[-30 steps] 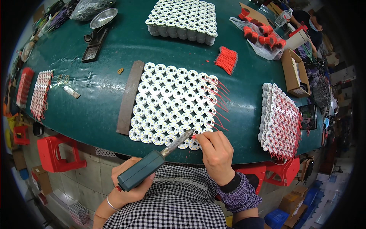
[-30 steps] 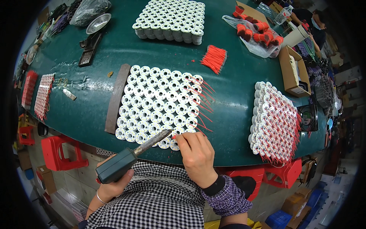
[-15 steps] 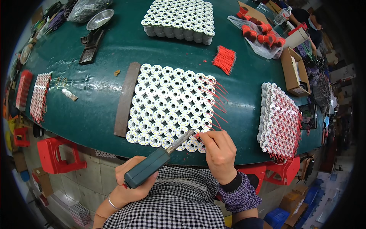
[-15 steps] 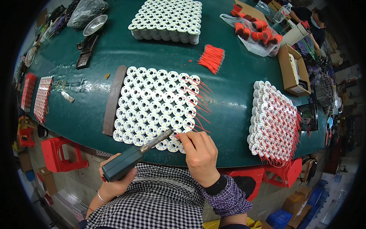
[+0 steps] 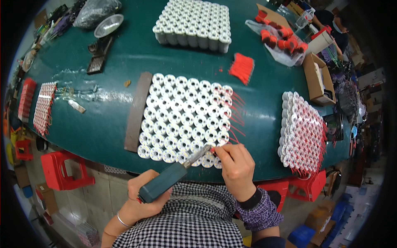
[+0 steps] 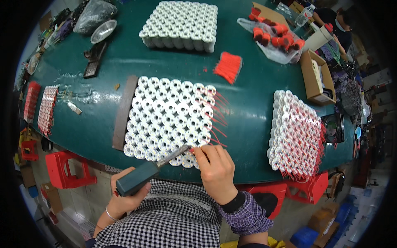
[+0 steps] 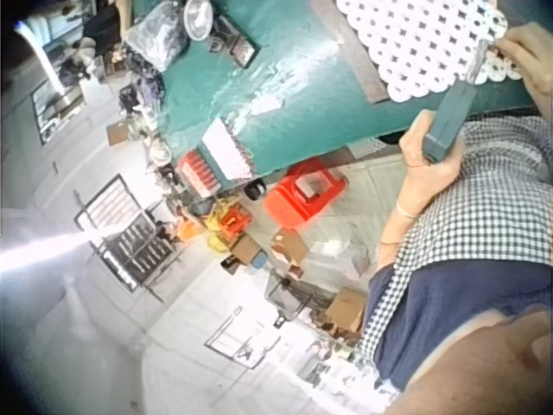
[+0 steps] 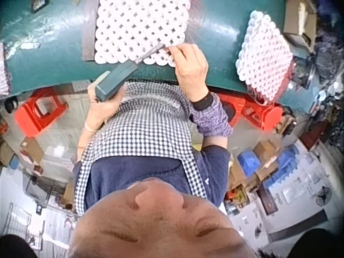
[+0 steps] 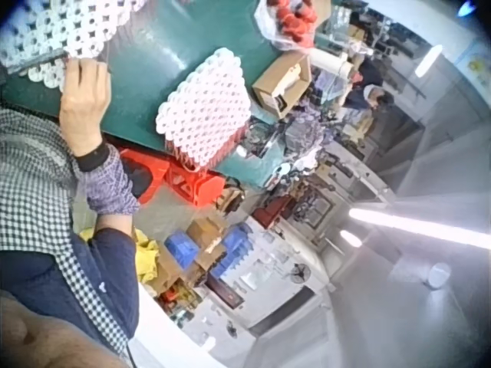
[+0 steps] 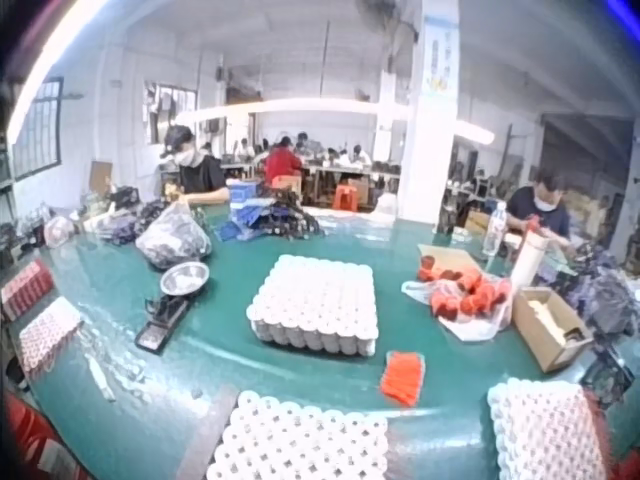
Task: The person attaches wires to a panel of LED circuit boards using a handheld soldering tool, moves the finished panel onto a stack to the side, and solders wires onto another panel of LED boards.
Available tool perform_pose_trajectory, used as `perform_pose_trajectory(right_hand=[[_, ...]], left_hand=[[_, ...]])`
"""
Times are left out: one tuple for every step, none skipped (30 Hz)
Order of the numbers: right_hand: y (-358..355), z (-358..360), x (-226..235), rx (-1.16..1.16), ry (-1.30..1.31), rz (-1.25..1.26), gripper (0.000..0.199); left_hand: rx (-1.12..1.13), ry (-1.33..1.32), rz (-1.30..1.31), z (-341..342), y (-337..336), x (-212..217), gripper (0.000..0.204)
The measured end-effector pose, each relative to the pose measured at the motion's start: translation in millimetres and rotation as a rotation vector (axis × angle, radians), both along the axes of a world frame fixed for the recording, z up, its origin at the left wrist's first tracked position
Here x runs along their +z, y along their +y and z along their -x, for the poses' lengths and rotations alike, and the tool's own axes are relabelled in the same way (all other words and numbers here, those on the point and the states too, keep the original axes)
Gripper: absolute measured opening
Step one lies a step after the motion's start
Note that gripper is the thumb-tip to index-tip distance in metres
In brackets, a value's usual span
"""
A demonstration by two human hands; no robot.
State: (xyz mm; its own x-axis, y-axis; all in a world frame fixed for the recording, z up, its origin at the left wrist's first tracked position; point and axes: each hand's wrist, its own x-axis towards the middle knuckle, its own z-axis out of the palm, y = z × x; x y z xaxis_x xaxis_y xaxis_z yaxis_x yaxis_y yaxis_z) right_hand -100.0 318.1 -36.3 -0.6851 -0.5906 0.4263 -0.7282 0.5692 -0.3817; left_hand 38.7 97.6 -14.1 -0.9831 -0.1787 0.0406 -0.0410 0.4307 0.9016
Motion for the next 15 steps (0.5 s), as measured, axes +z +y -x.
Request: perform_pose_trajectory(right_hand=[[-3,6,0,0.015,0.017,-0.019,0.024],[-2,2,1,0.010,0.012,-0.025,0.023],[-1,2,-2,0.005,0.032,-0.022,0.024],[-1,0,-2,-0.012,0.027,-0.015,0.024],[1,-4,2,-0.013,-0.009,-0.027,0.023],[1,-8,7,-0.026,-0.031,-0.050,0.023],[2,-8,2,-0.029,-0.042,-0.052,0.023],[2,-5,-4,-0.033,-0.053,-0.055,0.024],[3,-8,-3,-0.027,-0.036,-0.045,0.024],[4,-11,-3,-0.032,-0.045,-0.046,0.024],[4,-12,-2,-0.039,-0.057,-0.049,0.025],[4,-12,-2,-0.038,-0.051,-0.046,0.025],[4,-12,-2,-0.036,-0.030,-0.043,0.025],[4,-13,-3,-0.036,-0.012,-0.042,0.025],[3,-12,-2,-0.035,-0.010,-0.041,0.025]], left_hand=[[0.037,-0.008,-0.029,1,0,0,0.019],[0.075,-0.010,-0.057,0,0,0,0.019],[0.017,0.016,-0.112,3,-5,-5,0.013],[0.052,-0.076,-0.123,0,-3,-5,0.019],[0.060,-0.078,-0.134,-2,-1,-2,0.018],[0.067,-0.089,-0.152,-5,1,0,0.018],[0.073,-0.078,-0.148,-5,1,-6,0.018],[0.067,-0.057,-0.148,-3,0,-15,0.019],[0.063,-0.028,-0.142,-7,1,-15,0.021],[0.068,-0.013,-0.134,-10,2,-15,0.021],[0.091,0.052,-0.102,-13,4,-15,0.023],[0.111,0.111,-0.073,-15,6,-13,0.025],[0.112,0.115,-0.071,-16,6,-10,0.025],[0.129,0.076,-0.109,-18,5,-6,0.026],[0.147,0.038,-0.146,-19,5,-2,0.028]])
